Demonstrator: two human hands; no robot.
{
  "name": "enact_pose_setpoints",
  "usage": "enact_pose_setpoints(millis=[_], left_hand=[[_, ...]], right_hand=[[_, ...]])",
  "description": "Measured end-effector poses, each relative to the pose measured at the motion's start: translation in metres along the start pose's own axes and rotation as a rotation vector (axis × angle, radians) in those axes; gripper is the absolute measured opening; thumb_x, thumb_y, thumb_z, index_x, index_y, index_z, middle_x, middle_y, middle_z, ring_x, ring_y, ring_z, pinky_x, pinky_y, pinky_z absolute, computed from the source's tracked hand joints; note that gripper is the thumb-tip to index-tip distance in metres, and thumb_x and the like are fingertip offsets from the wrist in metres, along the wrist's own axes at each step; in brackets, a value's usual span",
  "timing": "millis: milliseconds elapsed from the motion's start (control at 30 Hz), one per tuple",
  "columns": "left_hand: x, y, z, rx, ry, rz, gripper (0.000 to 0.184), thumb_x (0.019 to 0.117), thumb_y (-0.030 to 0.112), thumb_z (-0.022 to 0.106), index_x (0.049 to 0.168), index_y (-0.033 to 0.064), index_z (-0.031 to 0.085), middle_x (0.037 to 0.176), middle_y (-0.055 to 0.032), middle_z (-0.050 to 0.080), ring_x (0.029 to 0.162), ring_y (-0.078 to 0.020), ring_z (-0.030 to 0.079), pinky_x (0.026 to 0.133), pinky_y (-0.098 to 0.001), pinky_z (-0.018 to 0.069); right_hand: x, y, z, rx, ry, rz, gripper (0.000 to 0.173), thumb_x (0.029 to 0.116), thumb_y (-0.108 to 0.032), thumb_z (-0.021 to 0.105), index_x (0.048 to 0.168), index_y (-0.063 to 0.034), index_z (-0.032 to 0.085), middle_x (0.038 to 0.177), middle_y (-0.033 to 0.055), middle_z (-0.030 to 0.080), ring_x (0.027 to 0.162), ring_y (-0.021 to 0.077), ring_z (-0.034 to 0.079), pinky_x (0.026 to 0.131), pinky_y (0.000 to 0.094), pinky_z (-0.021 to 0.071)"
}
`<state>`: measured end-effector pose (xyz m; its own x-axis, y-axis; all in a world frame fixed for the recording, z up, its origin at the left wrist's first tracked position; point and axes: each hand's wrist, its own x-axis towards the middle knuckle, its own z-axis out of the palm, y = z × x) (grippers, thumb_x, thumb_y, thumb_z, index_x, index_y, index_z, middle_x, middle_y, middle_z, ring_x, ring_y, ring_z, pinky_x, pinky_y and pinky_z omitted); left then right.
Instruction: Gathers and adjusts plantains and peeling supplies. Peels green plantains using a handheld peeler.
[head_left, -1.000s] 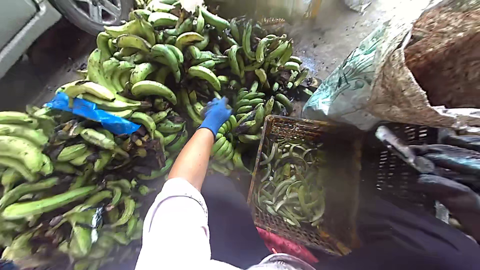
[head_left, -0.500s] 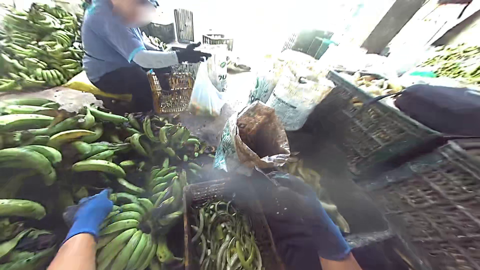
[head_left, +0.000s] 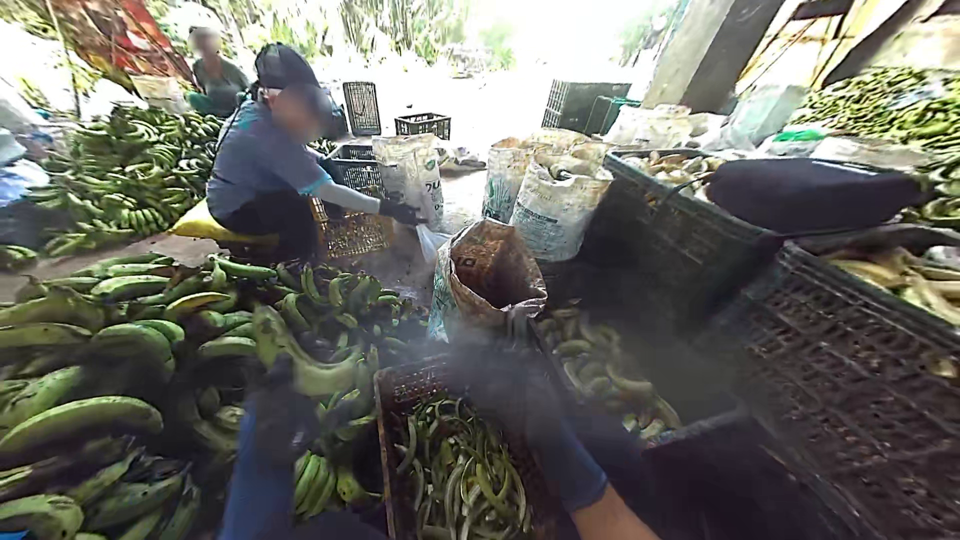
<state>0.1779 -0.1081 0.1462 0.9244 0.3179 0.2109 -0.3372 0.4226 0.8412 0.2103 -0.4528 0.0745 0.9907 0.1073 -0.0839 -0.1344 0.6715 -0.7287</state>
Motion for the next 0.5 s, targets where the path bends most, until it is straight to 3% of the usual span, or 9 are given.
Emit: enact_pose_setpoints(millis=[100, 167, 233, 267, 300, 367, 400, 433, 500], left_hand=[[-0.016, -0.042, 0.034, 0.074, 0.123, -0.254, 0.054, 0.0997, 0.014, 0.061, 0.149, 0.0115, 0.038, 0.115, -0.0175, 0.068, 0.094, -0.0289, 0.071, 0.075, -0.0472, 0.0625], [-0.028, -0.060, 0.047, -0.073, 0.102, -0.260, 0.045, 0.1023, 0.011, 0.055, 0.146, 0.0090, 0.042, 0.116, -0.0197, 0.067, 0.098, -0.0314, 0.070, 0.079, -0.0495, 0.0620], [-0.038, -0.071, 0.055, -0.359, -0.061, -0.188, 0.030, 0.1071, 0.022, 0.044, 0.132, 0.0079, 0.052, 0.117, -0.0179, 0.068, 0.104, -0.0301, 0.069, 0.087, -0.0491, 0.0605], [-0.043, -0.074, 0.060, -0.482, -0.126, -0.173, 0.031, 0.1051, 0.027, 0.050, 0.126, 0.0060, 0.058, 0.116, -0.0188, 0.069, 0.104, -0.0311, 0.069, 0.089, -0.0505, 0.0594], [-0.050, -0.075, 0.066, -0.526, -0.141, -0.172, 0.030, 0.1035, 0.028, 0.054, 0.120, 0.0038, 0.062, 0.112, -0.0187, 0.070, 0.102, -0.0302, 0.070, 0.089, -0.0496, 0.0595], [-0.064, -0.071, 0.081, -0.360, -0.029, -0.166, 0.025, 0.1053, 0.018, 0.044, 0.110, 0.0044, 0.064, 0.098, -0.0119, 0.072, 0.089, -0.0207, 0.070, 0.080, -0.0379, 0.0609], [-0.072, -0.068, 0.085, -0.248, 0.063, -0.182, 0.021, 0.1053, 0.014, 0.045, 0.114, 0.0054, 0.062, 0.096, -0.0103, 0.071, 0.086, -0.0187, 0.069, 0.076, -0.0358, 0.0602], [-0.081, -0.064, 0.087, -0.126, 0.116, -0.187, 0.024, 0.1047, 0.013, 0.051, 0.127, 0.0078, 0.058, 0.104, -0.0102, 0.070, 0.089, -0.0189, 0.069, 0.078, -0.0364, 0.0600], [-0.098, -0.053, 0.085, 0.148, 0.117, -0.172, 0.048, 0.0990, 0.018, 0.065, 0.144, 0.0202, 0.048, 0.117, -0.0038, 0.068, 0.095, -0.0142, 0.068, 0.080, -0.0336, 0.0597]], right_hand=[[-0.044, 0.051, -0.030, 0.032, 0.008, 0.215, 0.037, 0.1104, -0.036, 0.036, 0.127, -0.0088, 0.056, 0.098, 0.0116, 0.069, 0.078, 0.0194, 0.068, 0.063, 0.0325, 0.0571], [-0.062, 0.061, -0.043, -0.022, 0.089, 0.275, 0.037, 0.1106, -0.037, 0.038, 0.126, -0.0076, 0.056, 0.095, 0.0116, 0.068, 0.076, 0.0195, 0.068, 0.061, 0.0319, 0.0573], [-0.065, 0.056, -0.051, -0.146, 0.086, 0.257, 0.037, 0.1096, -0.035, 0.043, 0.132, -0.0078, 0.053, 0.099, 0.0114, 0.070, 0.079, 0.0195, 0.070, 0.065, 0.0323, 0.0593], [-0.065, 0.053, -0.052, -0.206, 0.057, 0.225, 0.039, 0.1086, -0.034, 0.046, 0.135, -0.0068, 0.051, 0.103, 0.0120, 0.070, 0.084, 0.0212, 0.071, 0.069, 0.0355, 0.0602], [-0.066, 0.050, -0.049, -0.273, 0.019, 0.183, 0.040, 0.1078, -0.033, 0.047, 0.137, -0.0059, 0.050, 0.106, 0.0126, 0.070, 0.087, 0.0229, 0.071, 0.073, 0.0388, 0.0609], [-0.072, 0.042, -0.033, -0.441, -0.028, 0.065, 0.040, 0.1080, -0.028, 0.048, 0.141, -0.0044, 0.047, 0.109, 0.0116, 0.069, 0.090, 0.0227, 0.071, 0.076, 0.0413, 0.0625], [-0.077, 0.040, -0.023, -0.547, -0.021, 0.006, 0.042, 0.1074, -0.024, 0.048, 0.143, -0.0022, 0.045, 0.111, 0.0112, 0.069, 0.090, 0.0214, 0.072, 0.076, 0.0404, 0.0642], [-0.083, 0.041, -0.015, -0.630, -0.011, -0.031, 0.044, 0.1062, -0.023, 0.049, 0.144, 0.0000, 0.044, 0.112, 0.0106, 0.070, 0.090, 0.0198, 0.073, 0.075, 0.0387, 0.0649], [-0.094, 0.051, -0.011, -0.742, -0.001, 0.005, 0.047, 0.1055, -0.026, 0.051, 0.143, 0.0013, 0.044, 0.112, 0.0093, 0.068, 0.087, 0.0162, 0.072, 0.072, 0.0348, 0.0644]])
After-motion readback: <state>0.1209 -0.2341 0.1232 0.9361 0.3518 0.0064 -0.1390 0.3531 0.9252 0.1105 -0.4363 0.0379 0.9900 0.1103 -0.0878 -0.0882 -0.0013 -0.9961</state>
